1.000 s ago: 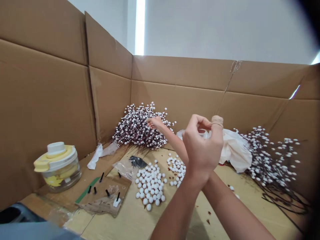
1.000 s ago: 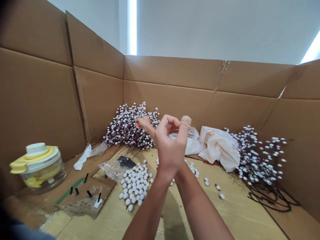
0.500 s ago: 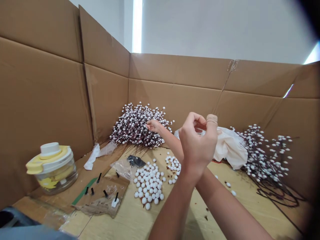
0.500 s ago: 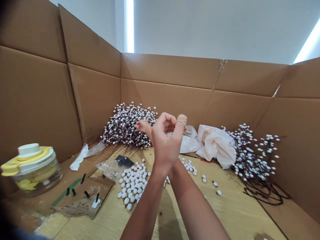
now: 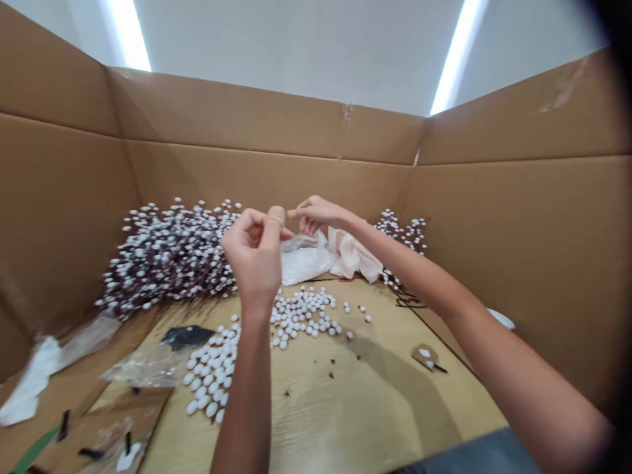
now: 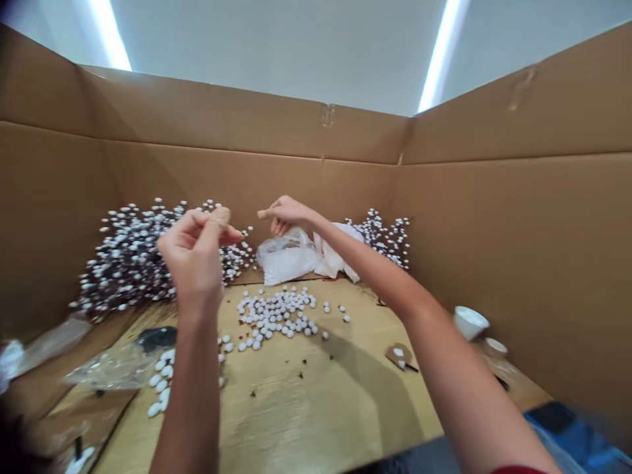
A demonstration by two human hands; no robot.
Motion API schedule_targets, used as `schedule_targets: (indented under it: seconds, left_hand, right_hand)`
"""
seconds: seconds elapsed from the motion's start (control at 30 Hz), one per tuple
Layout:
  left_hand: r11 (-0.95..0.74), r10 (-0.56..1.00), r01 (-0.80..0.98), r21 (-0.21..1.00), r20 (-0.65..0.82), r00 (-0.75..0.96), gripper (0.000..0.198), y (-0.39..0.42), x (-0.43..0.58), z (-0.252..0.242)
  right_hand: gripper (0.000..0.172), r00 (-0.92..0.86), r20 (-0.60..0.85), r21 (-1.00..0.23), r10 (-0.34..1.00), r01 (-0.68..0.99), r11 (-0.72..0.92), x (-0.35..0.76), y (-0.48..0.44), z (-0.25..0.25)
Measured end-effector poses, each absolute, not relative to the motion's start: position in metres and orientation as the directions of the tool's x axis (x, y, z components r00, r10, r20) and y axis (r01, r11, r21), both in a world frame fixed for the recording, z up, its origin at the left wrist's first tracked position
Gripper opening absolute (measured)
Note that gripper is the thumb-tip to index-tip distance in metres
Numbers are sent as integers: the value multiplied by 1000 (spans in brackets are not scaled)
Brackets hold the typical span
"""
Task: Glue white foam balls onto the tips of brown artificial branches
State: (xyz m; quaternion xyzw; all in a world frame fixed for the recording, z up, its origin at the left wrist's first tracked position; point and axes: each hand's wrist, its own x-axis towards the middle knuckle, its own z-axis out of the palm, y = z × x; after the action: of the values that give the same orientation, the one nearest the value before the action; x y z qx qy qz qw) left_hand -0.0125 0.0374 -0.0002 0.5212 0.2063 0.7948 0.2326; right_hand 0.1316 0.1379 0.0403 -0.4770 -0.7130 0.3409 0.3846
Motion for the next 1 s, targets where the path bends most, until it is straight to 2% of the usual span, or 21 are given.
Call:
schedule_targets:
  seconds: [0.1, 0.13, 0.23, 0.37, 0.47, 0.63, 0.77, 1.0]
  left_hand:
    - [-816, 575, -163, 555, 751, -325, 34, 40, -8, 1]
    - [-817, 575, -163, 554, 755, -316, 36, 41, -7, 1]
    - [-826, 560, -129, 549, 769, -308, 35, 42, -1, 1]
    - [-828, 558, -134, 544, 779, -288, 23, 40, 6, 1]
    - [-810, 585, -143, 568, 769, -256, 14, 37, 12, 0]
    - [-798, 595, -23, 602, 782, -188, 9, 34, 22, -3]
    - [-818, 565, 30, 575, 811, -152, 9, 33, 27, -6]
    - [-846, 530, -40, 531, 834, -153, 10, 27, 33, -5]
  right_hand:
    - [21, -19, 164, -835, 986, 529, 150, 215, 139, 44]
    - [21, 96, 160, -828, 982, 555, 81, 241, 137, 41]
    - [24, 296, 120, -807, 948, 585, -81, 308, 131, 21]
    - [21, 465, -5, -795, 885, 535, -286, 360, 128, -22]
    - [23, 518, -86, -799, 851, 474, -369, 371, 133, -57]
    - [29, 550, -92, -827, 830, 422, -371, 365, 152, -92]
    - [28, 592, -7, -847, 806, 425, -320, 366, 162, -99]
    - [18, 576, 222, -908, 787, 416, -48, 372, 147, -76]
